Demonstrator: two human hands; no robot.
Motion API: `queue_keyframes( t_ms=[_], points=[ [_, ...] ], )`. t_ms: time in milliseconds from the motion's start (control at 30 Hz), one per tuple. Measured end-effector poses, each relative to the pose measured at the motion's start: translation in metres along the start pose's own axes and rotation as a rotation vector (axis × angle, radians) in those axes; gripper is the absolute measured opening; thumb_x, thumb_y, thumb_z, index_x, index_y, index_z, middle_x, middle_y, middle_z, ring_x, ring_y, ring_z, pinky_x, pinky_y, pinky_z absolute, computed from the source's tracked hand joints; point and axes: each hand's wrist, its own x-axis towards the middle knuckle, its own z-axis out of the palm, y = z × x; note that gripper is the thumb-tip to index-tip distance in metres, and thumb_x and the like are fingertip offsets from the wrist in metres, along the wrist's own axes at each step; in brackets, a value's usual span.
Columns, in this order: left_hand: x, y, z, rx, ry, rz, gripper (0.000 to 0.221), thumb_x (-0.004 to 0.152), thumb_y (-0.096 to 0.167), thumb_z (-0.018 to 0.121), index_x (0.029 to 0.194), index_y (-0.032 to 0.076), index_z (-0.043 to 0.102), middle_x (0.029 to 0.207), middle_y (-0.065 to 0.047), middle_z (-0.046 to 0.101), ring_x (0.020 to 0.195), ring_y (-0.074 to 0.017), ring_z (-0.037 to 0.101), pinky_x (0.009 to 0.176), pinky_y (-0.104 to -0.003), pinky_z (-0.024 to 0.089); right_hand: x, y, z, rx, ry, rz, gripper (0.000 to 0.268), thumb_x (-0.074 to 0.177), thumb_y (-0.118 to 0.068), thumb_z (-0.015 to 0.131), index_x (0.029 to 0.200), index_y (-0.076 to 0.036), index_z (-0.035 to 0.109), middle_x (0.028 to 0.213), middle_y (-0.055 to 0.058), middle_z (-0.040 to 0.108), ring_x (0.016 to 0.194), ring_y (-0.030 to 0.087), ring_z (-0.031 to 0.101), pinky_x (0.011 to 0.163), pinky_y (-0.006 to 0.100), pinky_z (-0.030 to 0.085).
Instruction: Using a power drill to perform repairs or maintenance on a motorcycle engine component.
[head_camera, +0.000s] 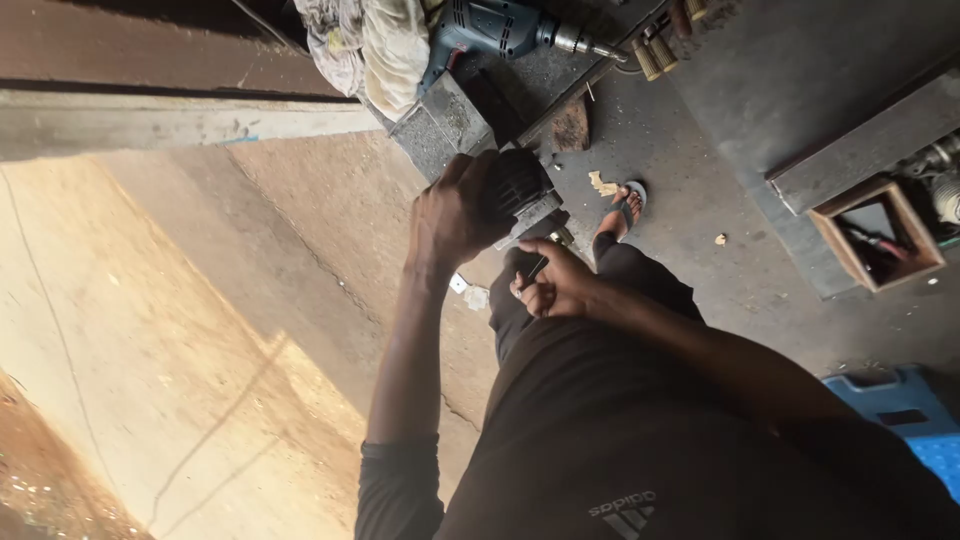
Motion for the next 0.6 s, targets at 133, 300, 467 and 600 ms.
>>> queue_keyframes(
  t_ms=[133,300,467,600],
  points=[
    [-0.001,-0.003,0.001,0.014,0.008,0.011,0.079,0.061,0.022,0.088,0.134,0.012,0.060,0.115,-0.011,0.068,0.080,-0.0318,0.074,0.069,-0.043,0.063,-0.044,-0.003,0.012,0.066,-0.065,0.003,0.061,0.085,-0.056,0.072,0.093,0.001,0.053,0.072,-0.003,0.038,0.051,0.005,0.028,0.046,0.019,0.025],
    [-0.004,-0.017,0.013,-0.028,0.011,0.047,0.089,0.063,0.027,0.093,0.140,0.006,0.055,0.118,-0.012,0.065,0.089,-0.0289,0.074,0.078,-0.039,0.065,-0.042,0.004,0.014,-0.029,-0.031,-0.183,0.057,0.090,-0.052,0.071,0.098,0.001,0.054,0.079,-0.001,0.043,0.053,0.004,0.031,0.048,0.019,0.027],
    [0.007,-0.028,-0.011,-0.133,0.091,0.206,0.102,0.054,0.052,0.099,0.134,0.003,0.058,0.116,-0.017,0.065,0.096,-0.0371,0.072,0.080,-0.047,0.060,-0.052,0.031,0.025,-0.132,0.029,-0.361,0.061,0.094,-0.051,0.066,0.112,0.006,0.057,0.094,0.002,0.054,0.054,0.002,0.034,0.047,0.017,0.031],
    [0.058,-0.088,0.007,-0.403,-0.037,0.036,0.061,0.091,0.045,0.083,0.136,0.010,0.061,0.126,-0.011,0.070,0.104,-0.0255,0.077,0.086,-0.041,0.064,-0.042,0.045,0.018,-0.202,0.060,-0.591,0.069,0.094,-0.050,0.059,0.128,0.010,0.055,0.122,0.009,0.060,0.059,0.003,0.039,0.048,0.017,0.037]
  ],
)
